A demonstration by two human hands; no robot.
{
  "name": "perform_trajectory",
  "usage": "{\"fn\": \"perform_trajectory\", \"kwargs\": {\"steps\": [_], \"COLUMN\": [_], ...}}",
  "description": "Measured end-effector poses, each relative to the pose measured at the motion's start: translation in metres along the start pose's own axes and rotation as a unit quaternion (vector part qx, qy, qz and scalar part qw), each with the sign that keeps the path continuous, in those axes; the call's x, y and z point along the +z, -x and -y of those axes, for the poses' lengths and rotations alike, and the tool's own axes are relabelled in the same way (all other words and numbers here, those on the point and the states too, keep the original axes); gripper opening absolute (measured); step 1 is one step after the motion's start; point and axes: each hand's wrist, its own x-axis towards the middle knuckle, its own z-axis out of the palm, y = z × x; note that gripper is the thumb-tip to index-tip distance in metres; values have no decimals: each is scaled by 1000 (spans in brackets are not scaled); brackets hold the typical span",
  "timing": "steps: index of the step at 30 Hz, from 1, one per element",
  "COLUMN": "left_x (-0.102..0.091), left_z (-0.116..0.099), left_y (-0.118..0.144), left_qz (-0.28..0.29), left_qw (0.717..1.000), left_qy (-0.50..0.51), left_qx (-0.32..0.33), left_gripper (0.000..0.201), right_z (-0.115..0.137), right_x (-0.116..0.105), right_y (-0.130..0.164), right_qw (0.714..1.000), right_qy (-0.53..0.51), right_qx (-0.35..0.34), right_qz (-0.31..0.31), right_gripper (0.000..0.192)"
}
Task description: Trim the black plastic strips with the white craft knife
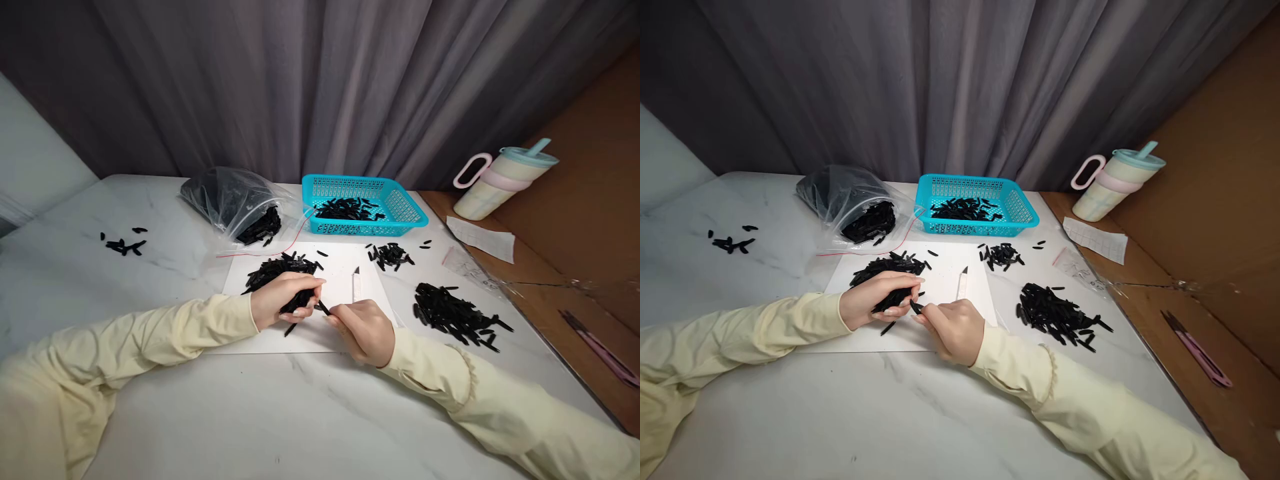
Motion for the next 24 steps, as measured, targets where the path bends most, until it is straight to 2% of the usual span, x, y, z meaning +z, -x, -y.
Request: {"fn": "perform_trajectory", "kwargs": {"steps": [5, 9, 13, 17, 24], "left_x": [-2, -4, -6, -7, -6], "left_z": [7, 9, 8, 8, 7], "left_y": [4, 7, 7, 8, 9], "left_qz": [53, 107, 136, 139, 111], "left_qw": [996, 992, 989, 989, 993], "left_qy": [-75, -64, -54, -45, -32], "left_qx": [20, 11, 7, 8, 24], "left_gripper": [39, 41, 40, 34, 29], "right_z": [-3, -3, -2, -1, -3], "right_x": [1, -1, -2, -4, -7], "right_y": [1, 1, 0, -1, -1], "right_qw": [999, 998, 998, 998, 998], "right_qy": [-20, -38, -47, -45, -46], "right_qx": [-33, -37, -41, -34, -33], "right_qz": [-21, -12, -26, -42, -31], "right_gripper": [31, 29, 30, 29, 22]}}
